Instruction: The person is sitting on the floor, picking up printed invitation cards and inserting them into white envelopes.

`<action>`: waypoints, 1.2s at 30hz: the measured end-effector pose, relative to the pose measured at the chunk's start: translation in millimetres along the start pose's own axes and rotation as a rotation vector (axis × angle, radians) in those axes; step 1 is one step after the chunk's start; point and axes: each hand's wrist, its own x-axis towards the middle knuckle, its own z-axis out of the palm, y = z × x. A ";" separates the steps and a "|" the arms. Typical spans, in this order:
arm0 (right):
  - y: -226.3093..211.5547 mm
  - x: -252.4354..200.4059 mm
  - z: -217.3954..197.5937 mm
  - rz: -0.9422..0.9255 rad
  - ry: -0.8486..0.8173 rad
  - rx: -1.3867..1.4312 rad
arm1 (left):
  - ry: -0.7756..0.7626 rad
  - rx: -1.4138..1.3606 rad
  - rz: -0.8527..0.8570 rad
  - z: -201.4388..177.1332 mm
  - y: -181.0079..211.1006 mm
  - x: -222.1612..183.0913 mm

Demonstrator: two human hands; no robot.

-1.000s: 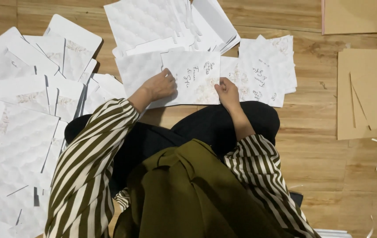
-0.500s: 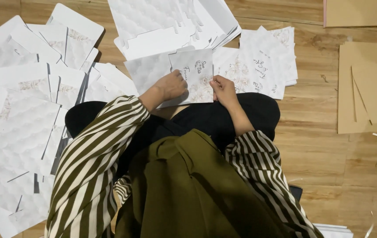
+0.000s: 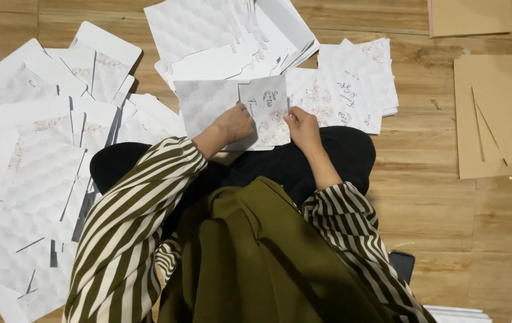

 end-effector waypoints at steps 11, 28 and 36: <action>-31.2 -5.7 -4.2 0.138 0.095 0.131 | 0.017 -0.042 -0.017 -19.2 3.9 -2.1; -42.5 -11.9 10.0 -0.078 0.132 -0.222 | 0.080 -0.049 0.012 -29.8 3.5 24.3; -11.1 -8.1 26.7 0.108 0.063 -0.069 | 0.202 -0.121 0.014 1.7 17.1 45.4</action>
